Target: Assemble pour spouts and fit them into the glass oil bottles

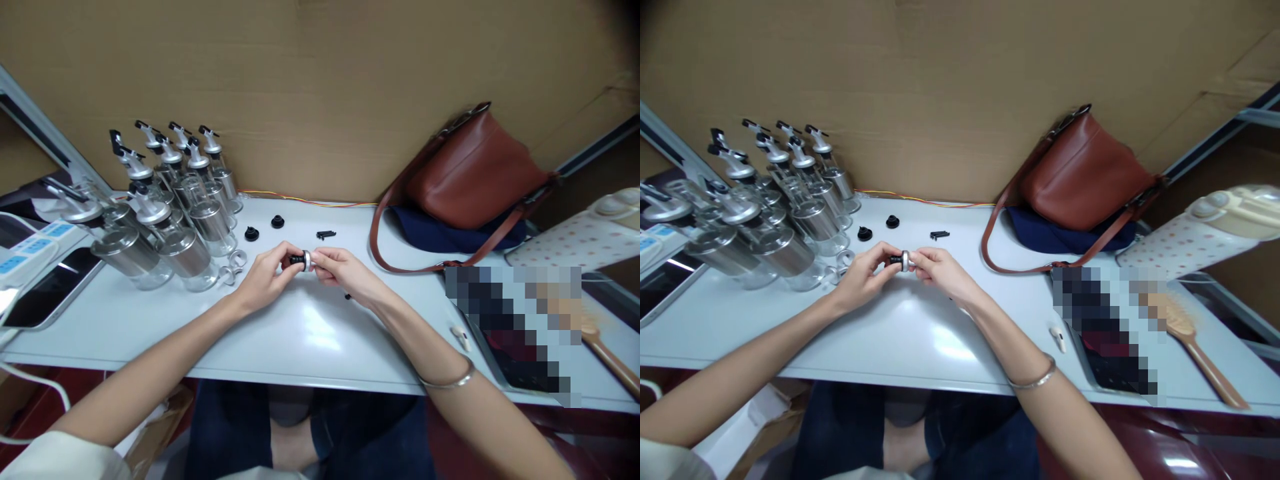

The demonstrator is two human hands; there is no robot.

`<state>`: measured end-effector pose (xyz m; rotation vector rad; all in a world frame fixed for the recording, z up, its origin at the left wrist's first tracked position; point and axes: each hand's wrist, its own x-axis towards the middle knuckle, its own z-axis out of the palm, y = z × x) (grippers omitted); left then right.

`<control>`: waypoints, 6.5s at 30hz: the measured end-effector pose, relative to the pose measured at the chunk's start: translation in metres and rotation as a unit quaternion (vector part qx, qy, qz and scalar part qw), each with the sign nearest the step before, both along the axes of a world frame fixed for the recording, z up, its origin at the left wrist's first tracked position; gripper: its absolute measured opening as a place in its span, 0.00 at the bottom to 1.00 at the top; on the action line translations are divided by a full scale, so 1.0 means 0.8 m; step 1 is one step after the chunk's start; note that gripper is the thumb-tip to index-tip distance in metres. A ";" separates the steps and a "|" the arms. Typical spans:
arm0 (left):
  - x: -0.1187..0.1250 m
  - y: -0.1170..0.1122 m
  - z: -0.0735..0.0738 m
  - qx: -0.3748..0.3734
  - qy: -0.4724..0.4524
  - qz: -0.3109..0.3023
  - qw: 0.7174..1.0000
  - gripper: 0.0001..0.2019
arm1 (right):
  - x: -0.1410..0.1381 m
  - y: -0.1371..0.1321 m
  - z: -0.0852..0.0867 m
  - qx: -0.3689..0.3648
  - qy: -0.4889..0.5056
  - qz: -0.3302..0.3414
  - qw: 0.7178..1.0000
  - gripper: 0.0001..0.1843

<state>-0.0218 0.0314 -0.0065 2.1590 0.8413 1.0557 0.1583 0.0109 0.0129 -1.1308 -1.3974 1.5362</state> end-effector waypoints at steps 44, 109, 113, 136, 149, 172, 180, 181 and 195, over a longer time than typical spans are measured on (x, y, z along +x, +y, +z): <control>0.006 -0.001 0.014 -0.398 -0.280 -0.122 0.865 0.18 | -0.004 -0.012 -0.003 0.562 -0.368 -0.064 0.738 0.16; 0.007 0.001 -0.002 -0.346 -0.196 -0.080 0.914 0.16 | -0.010 -0.008 0.008 0.086 -0.154 -0.074 0.981 0.13; 0.003 -0.003 -0.007 -0.196 -0.048 -0.052 0.978 0.09 | -0.002 -0.003 0.003 -0.110 -0.046 0.003 0.993 0.13; 0.002 0.005 0.012 -0.508 -0.299 -0.121 0.798 0.14 | -0.006 -0.015 0.000 0.442 -0.379 -0.003 0.813 0.11; 0.012 -0.003 0.004 -0.382 -0.244 -0.099 0.886 0.16 | -0.008 -0.006 -0.001 0.235 -0.242 -0.057 0.940 0.12; 0.008 -0.011 0.001 0.035 -0.046 -0.027 0.998 0.04 | 0.007 -0.011 0.015 -0.109 0.086 0.112 0.984 0.20; 0.013 0.000 0.007 -0.194 -0.198 -0.029 0.960 0.16 | -0.012 -0.009 0.007 0.008 0.109 0.051 0.993 0.17; 0.016 -0.001 0.008 -0.216 -0.226 -0.030 0.949 0.18 | -0.013 -0.010 0.007 0.051 0.075 0.037 0.995 0.16; 0.010 0.000 0.028 -0.569 -0.262 -0.070 0.777 0.14 | 0.000 -0.009 0.004 0.570 -0.423 -0.042 0.704 0.13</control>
